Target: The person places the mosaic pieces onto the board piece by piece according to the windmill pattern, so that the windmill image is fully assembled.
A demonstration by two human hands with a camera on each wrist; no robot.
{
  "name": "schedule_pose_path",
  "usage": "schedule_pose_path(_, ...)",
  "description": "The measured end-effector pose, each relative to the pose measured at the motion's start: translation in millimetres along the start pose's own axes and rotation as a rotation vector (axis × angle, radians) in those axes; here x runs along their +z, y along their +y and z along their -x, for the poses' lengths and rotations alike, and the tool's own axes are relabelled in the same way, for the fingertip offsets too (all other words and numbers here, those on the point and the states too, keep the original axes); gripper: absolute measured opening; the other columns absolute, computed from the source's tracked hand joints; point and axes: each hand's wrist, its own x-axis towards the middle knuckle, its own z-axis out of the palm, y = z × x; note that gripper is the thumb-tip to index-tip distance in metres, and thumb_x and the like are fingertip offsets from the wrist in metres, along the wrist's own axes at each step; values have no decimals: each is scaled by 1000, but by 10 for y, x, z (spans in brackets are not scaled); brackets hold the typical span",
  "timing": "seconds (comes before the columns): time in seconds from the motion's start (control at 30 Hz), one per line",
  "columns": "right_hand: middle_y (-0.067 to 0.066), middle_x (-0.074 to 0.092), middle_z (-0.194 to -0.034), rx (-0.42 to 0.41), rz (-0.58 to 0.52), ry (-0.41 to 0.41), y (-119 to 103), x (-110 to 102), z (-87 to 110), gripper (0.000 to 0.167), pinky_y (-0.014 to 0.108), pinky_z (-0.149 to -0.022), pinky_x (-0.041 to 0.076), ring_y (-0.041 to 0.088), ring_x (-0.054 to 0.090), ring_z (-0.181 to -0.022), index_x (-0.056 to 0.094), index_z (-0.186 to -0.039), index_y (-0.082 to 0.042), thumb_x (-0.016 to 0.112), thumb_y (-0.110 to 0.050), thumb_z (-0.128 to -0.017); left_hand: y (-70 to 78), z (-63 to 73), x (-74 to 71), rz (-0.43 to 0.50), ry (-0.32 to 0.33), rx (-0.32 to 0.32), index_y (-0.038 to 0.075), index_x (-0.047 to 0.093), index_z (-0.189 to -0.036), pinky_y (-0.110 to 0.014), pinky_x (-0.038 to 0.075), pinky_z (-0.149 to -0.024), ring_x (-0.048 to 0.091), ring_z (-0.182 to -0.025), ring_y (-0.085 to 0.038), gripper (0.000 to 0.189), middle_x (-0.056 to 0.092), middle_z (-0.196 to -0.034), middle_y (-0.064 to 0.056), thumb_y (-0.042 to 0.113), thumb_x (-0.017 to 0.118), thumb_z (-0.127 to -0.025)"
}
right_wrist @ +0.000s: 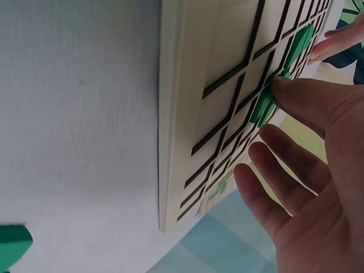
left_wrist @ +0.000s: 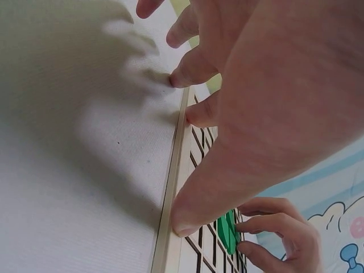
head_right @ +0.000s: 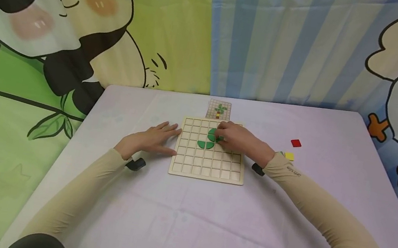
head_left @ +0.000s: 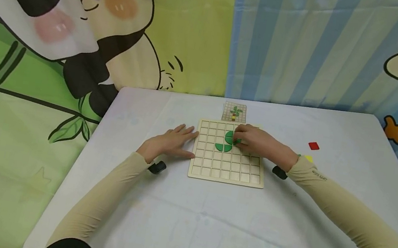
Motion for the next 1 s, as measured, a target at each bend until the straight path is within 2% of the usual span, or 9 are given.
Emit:
schedule_pose_path(0.3,15,65,-117,11,15,36,-3,15,4,11,45,-87,57,32,62,-107,76,-100,-12,76,-9,-89,7,-6,-7,9,-6,1,22,18,-163,-60,14,-125,0,-158,-36,91,9,-171,-8,59,62,-93)
schedule_pose_path(0.6,16,65,-116,26,1,27,-34,-17,18,14,45,-87,56,33,62,-106,74,-104,-8,75,-9,-90,-10,-20,11,10,-9,-6,22,17,-163,-60,14,-125,-1,-158,-36,91,8,-171,-8,59,62,-93)
schedule_pose_path(0.77,15,63,-120,133,-31,-13,35,-108,161,22,46,-90,55,32,61,-109,71,-113,-7,73,-15,-93,2,-19,6,16,-11,-6,23,17,-163,-60,13,-125,-1,-158,-35,91,8,-171,-7,60,62,-93)
schedule_pose_path(1.0,15,61,-125,295,-90,-59,159,-325,540,25,51,-97,53,34,58,-117,69,-118,-7,70,-15,-95,9,-8,0,7,-14,-15,24,17,-163,-60,14,-125,-1,-158,-34,91,8,-171,-6,61,61,-93)
